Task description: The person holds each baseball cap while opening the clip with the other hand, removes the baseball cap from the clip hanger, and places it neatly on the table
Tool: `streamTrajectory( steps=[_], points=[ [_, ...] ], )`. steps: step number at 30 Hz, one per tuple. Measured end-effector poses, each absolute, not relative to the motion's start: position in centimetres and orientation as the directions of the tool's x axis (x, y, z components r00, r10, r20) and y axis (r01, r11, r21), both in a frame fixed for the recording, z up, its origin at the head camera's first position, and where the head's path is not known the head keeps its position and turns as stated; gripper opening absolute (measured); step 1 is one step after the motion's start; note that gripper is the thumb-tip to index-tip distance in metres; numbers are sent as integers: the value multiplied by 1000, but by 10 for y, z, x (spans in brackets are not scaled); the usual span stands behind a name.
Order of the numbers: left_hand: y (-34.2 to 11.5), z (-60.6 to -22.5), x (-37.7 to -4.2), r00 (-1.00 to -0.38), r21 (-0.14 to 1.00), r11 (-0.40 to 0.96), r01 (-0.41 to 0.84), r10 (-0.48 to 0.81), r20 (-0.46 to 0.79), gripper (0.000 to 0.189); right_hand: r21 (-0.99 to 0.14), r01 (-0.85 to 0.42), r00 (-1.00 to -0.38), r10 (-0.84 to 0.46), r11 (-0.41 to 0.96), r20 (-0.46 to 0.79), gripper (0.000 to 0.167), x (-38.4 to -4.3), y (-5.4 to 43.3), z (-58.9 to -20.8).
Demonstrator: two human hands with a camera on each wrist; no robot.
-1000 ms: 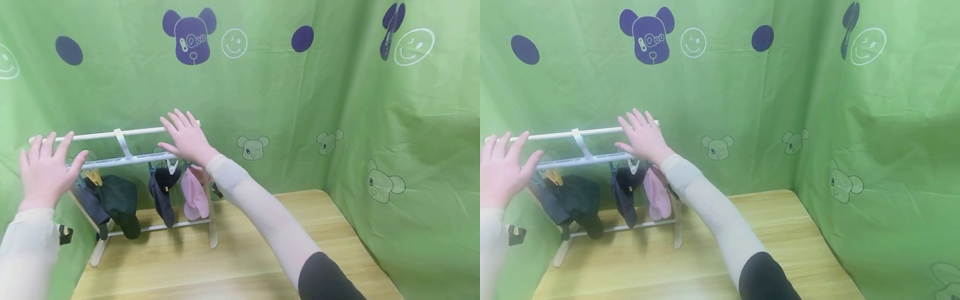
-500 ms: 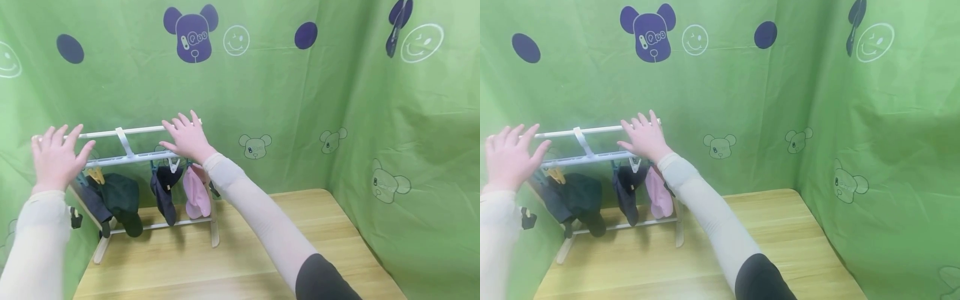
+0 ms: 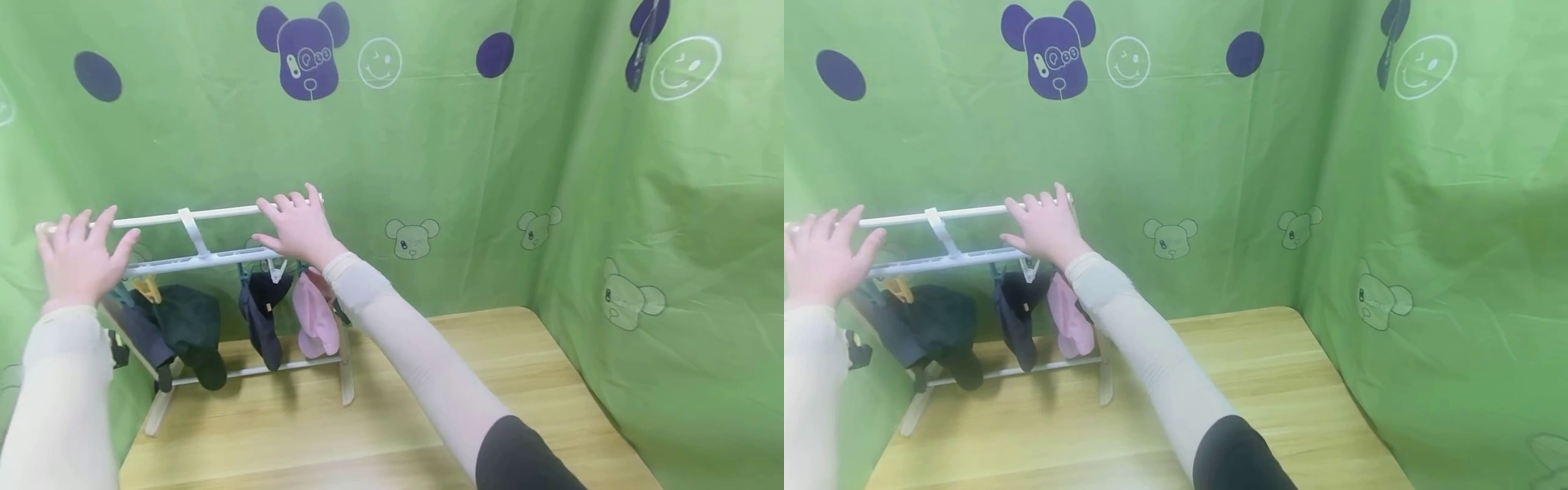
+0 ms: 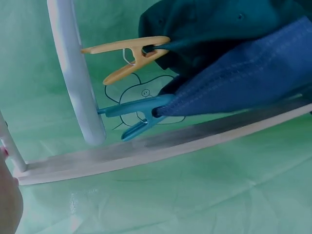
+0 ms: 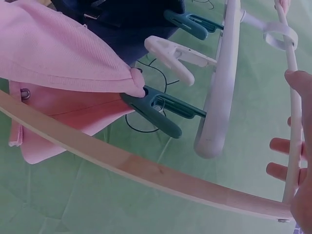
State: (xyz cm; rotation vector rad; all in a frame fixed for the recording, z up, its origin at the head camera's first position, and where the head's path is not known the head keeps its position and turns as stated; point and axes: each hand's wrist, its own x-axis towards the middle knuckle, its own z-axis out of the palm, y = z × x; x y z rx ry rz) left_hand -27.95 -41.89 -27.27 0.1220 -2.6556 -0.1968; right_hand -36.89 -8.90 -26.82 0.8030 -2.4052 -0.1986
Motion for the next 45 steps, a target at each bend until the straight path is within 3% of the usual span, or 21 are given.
streamTrajectory(
  steps=[10, 21, 36, 45],
  points=[
    [-427, -264, -292, -873, 193, 979, -65, -150, 464, 72, 325, -495, -639, -591, 806, 492, 68, -373, -93, -271],
    [-422, -263, -299, -860, 219, 974, -60, -162, 484, 71, 334, -475, -564, -573, 814, 595, 55, -380, -89, -277],
    [-426, -261, -296, -869, 216, 973, -76, -171, 464, 72, 294, -492, -582, -561, 819, 588, 55, -378, -92, -275],
    [-424, -261, -294, -873, 206, 976, -75, -164, 459, 72, 272, -516, -556, -559, 812, 615, 52, -380, -90, -280]
  ],
)
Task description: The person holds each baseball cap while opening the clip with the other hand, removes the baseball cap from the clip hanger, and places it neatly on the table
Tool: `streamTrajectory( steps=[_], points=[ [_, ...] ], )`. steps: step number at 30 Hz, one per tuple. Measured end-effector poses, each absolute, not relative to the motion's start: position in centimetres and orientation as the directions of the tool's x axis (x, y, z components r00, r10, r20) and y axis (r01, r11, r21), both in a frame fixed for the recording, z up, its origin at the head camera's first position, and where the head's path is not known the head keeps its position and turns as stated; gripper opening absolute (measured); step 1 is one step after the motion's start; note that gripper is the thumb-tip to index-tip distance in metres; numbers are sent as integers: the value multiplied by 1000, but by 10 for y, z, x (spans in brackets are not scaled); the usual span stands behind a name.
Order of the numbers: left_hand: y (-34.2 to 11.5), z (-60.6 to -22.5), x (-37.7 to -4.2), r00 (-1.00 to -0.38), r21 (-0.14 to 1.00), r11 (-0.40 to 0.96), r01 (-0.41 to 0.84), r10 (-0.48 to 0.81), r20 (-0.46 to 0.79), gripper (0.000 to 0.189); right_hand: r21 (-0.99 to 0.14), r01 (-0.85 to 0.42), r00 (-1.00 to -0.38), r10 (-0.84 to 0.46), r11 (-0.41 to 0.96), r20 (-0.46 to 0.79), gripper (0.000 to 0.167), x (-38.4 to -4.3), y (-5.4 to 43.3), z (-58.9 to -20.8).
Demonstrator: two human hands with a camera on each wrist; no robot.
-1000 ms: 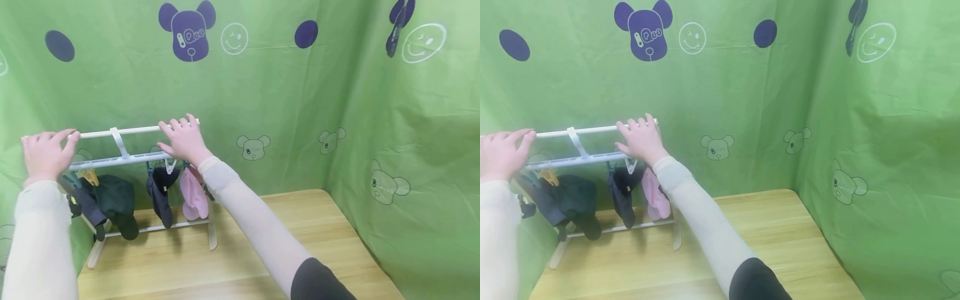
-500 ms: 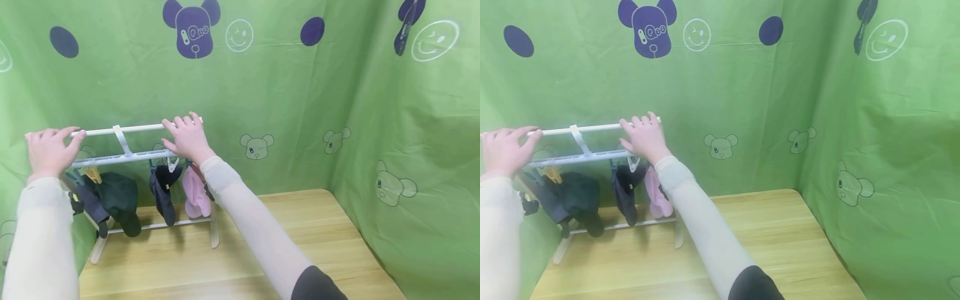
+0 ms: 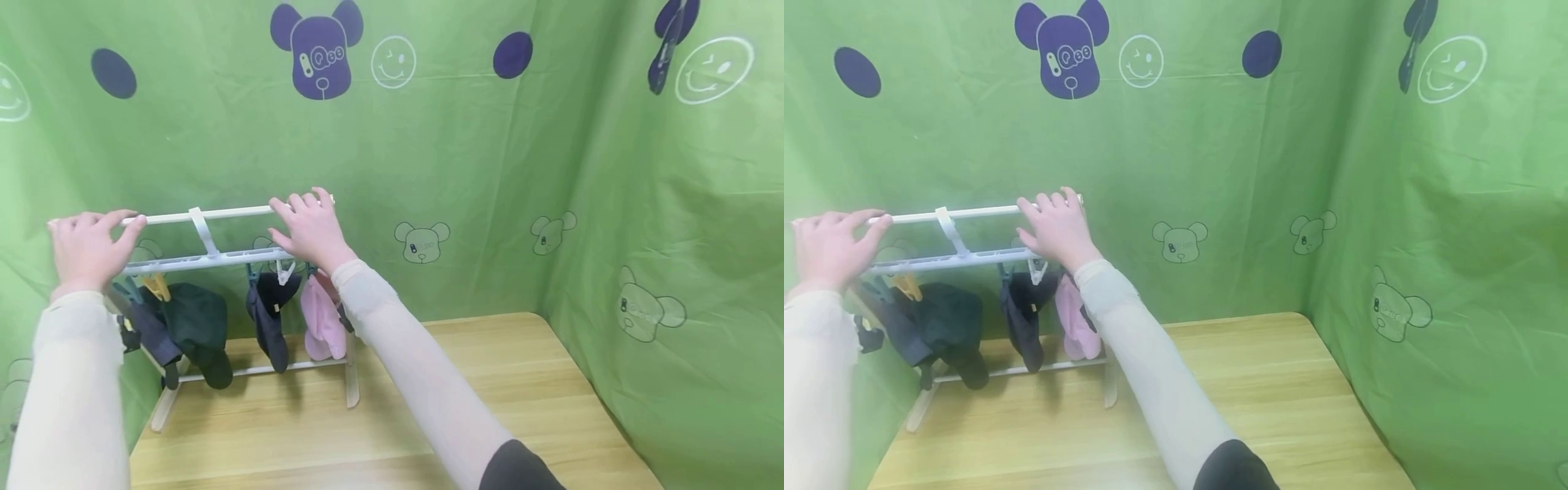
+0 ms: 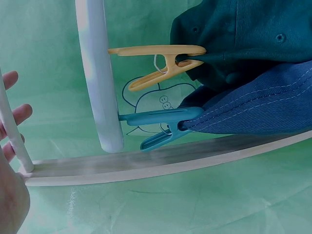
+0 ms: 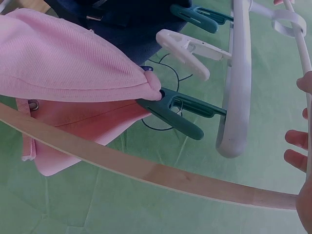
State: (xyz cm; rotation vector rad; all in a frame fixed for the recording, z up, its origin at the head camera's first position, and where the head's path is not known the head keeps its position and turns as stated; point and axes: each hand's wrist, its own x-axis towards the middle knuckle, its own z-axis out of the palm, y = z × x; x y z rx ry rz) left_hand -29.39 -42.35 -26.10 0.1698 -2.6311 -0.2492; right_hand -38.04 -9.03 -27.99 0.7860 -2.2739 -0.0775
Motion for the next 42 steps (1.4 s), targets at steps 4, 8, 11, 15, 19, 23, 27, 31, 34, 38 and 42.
streamTrajectory(
  steps=[4, 8, 11, 15, 19, 23, 27, 31, 34, 38, 42],
  points=[
    [-421, -262, -294, -871, 208, 975, -76, -166, 462, 73, 291, -513, -526, -564, 807, 636, 50, -381, -87, -282],
    [-419, -263, -295, -869, 203, 976, -74, -163, 467, 73, 307, -504, -513, -566, 808, 645, 49, -380, -83, -282],
    [-416, -263, -296, -866, 210, 975, -72, -166, 472, 73, 309, -502, -509, -564, 808, 650, 49, -380, -79, -282],
    [-410, -265, -297, -851, 234, 970, -69, -179, 493, 73, 304, -504, -498, -559, 808, 663, 48, -381, -75, -282],
    [-405, -269, -298, -828, 276, 960, -54, -198, 525, 71, 295, -511, -492, -556, 808, 670, 48, -381, -70, -282],
    [-402, -274, -299, -808, 306, 951, -44, -214, 549, 69, 284, -522, -478, -552, 804, 683, 46, -382, -66, -284],
    [-400, -278, -301, -792, 320, 947, -34, -221, 569, 68, 275, -534, -459, -547, 799, 700, 45, -383, -63, -287],
    [-396, -280, -302, -782, 335, 942, -23, -226, 581, 67, 271, -539, -449, -544, 797, 709, 44, -384, -59, -288],
    [-391, -280, -303, -773, 345, 938, -15, -229, 591, 66, 265, -540, -445, -539, 799, 715, 43, -386, -55, -287],
    [-384, -280, -304, -764, 355, 935, -9, -235, 601, 64, 257, -545, -437, -532, 798, 726, 43, -387, -49, -288],
    [-377, -282, -305, -752, 357, 934, -9, -241, 614, 64, 255, -544, -434, -528, 800, 731, 43, -388, -43, -289]
  ],
)
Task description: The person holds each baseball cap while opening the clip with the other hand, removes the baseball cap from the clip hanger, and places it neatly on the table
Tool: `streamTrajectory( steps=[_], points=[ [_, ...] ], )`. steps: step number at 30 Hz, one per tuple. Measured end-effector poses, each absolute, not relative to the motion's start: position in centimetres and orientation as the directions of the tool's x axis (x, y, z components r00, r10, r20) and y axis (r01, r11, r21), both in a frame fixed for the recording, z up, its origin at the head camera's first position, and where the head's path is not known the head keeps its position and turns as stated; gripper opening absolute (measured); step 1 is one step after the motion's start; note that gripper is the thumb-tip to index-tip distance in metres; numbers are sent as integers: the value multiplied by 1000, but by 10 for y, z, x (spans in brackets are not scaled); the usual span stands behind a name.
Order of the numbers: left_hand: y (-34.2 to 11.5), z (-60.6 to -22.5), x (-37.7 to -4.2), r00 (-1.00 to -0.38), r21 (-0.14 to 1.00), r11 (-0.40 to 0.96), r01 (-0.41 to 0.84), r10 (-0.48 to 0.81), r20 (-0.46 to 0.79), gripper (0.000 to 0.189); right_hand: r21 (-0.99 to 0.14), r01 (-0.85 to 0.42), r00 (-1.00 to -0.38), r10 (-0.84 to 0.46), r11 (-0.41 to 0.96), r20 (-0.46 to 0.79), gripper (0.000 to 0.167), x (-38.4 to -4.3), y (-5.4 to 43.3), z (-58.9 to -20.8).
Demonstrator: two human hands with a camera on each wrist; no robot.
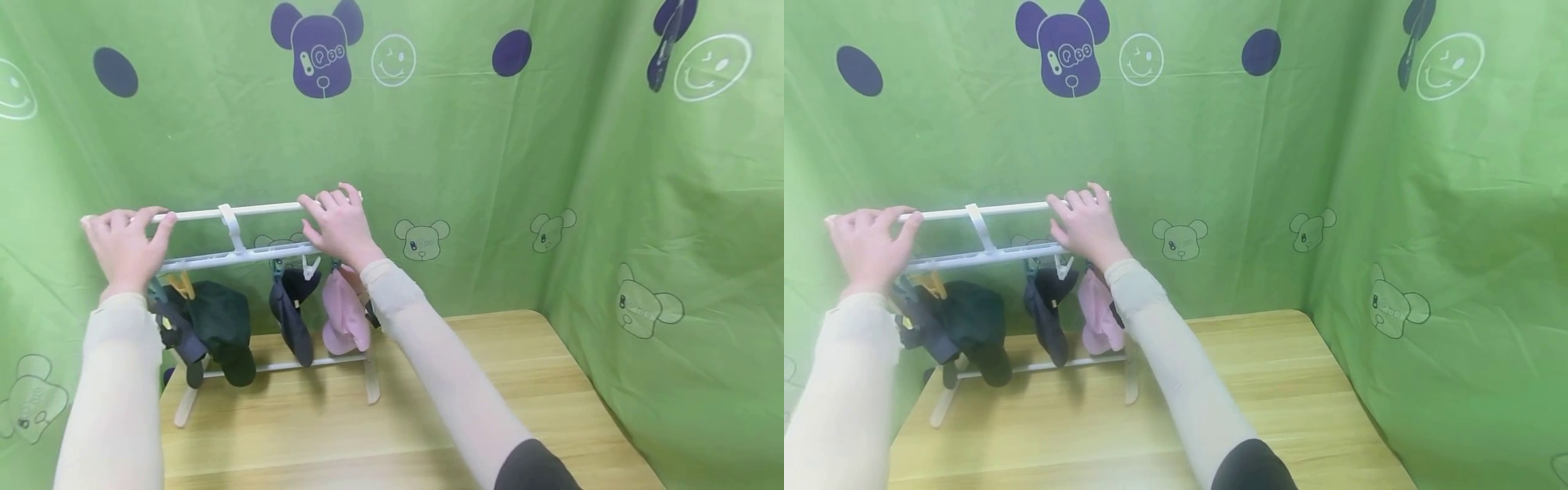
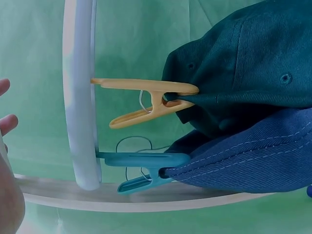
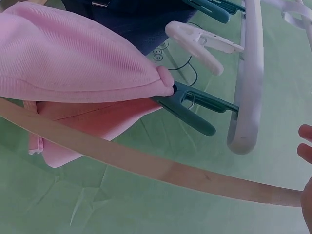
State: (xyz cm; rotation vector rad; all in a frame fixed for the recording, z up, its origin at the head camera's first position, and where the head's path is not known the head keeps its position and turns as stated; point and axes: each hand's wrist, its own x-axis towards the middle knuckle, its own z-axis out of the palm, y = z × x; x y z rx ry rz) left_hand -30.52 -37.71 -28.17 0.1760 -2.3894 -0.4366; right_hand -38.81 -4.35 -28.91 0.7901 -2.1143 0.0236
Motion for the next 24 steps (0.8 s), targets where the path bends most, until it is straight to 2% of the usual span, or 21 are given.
streamTrajectory(
  steps=[12, 24],
  points=[
    [-360, -285, -310, -712, 366, 931, 8, -252, 656, 65, 238, -552, -418, -512, 799, 750, 41, -390, -26, -290],
    [-340, -287, -315, -736, 372, 928, -9, -258, 626, 69, 217, -558, -401, -489, 801, 775, 39, -392, -5, -291]
  ],
)
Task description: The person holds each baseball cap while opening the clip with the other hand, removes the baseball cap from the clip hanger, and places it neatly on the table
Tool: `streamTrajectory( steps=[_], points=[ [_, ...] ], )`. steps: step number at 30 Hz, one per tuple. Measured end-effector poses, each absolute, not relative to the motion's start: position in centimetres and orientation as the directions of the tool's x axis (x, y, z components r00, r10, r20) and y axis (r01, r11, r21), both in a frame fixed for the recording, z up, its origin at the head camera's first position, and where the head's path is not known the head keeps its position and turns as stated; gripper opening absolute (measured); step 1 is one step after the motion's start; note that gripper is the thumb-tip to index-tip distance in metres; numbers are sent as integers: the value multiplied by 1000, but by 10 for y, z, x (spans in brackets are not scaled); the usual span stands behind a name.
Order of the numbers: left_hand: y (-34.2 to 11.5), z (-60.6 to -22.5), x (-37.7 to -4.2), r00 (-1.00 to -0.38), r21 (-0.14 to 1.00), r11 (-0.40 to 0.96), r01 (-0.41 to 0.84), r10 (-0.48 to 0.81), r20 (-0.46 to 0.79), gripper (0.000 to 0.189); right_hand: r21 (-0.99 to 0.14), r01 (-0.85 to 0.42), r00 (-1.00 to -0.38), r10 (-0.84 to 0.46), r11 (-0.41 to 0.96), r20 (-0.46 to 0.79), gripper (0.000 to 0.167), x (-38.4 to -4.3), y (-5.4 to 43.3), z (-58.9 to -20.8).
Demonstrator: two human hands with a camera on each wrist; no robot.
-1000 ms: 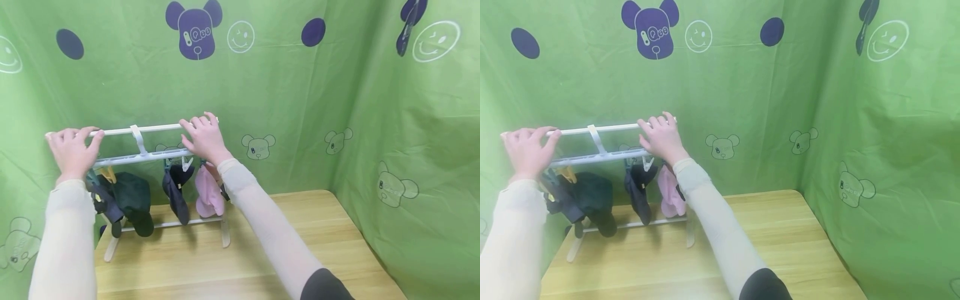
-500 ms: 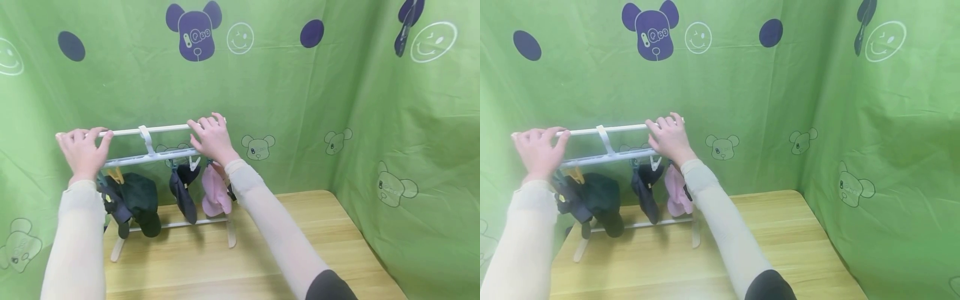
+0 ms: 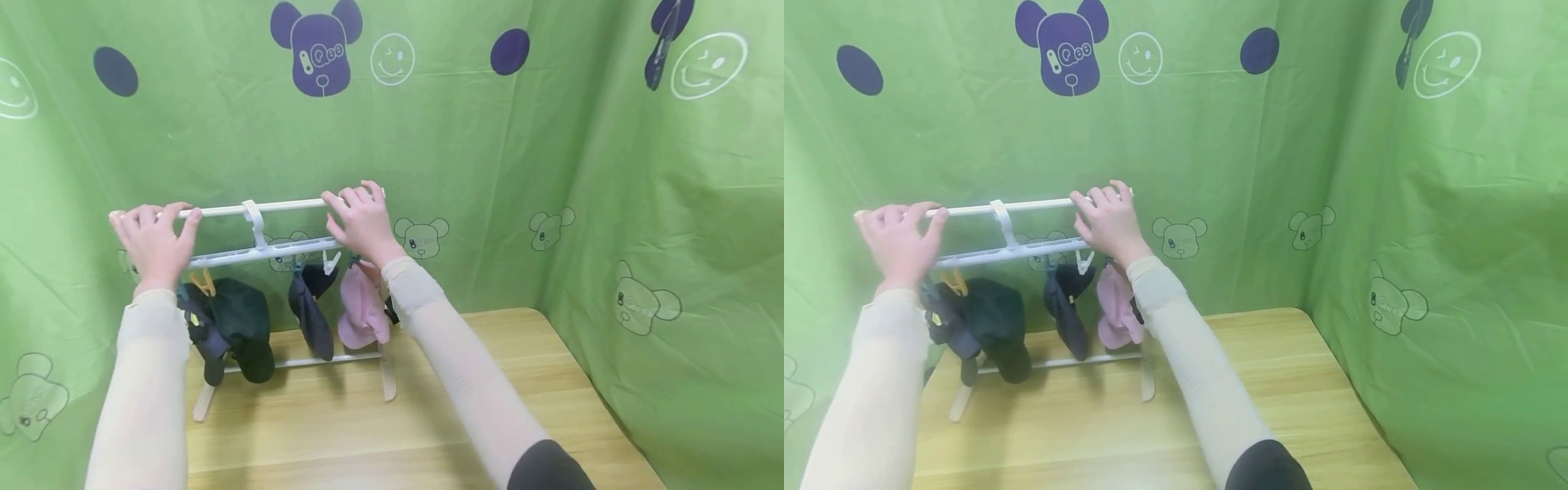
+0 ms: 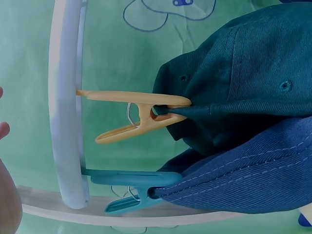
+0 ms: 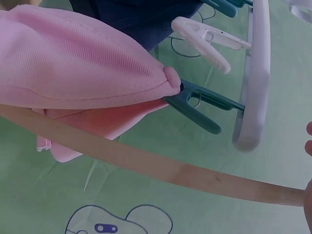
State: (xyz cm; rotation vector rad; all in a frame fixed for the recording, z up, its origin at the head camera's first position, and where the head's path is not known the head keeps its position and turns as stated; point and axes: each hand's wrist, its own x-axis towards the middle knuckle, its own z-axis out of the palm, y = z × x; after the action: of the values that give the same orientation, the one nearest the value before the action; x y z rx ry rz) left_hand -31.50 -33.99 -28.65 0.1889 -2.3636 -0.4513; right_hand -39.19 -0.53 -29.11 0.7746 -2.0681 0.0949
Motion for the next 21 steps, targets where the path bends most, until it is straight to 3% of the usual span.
streamTrajectory(
  steps=[21],
  points=[
    [-296, -290, -332, -716, 386, 923, -9, -275, 642, 65, 174, -600, -295, -418, 781, 859, 34, -405, 38, -296]
  ],
)
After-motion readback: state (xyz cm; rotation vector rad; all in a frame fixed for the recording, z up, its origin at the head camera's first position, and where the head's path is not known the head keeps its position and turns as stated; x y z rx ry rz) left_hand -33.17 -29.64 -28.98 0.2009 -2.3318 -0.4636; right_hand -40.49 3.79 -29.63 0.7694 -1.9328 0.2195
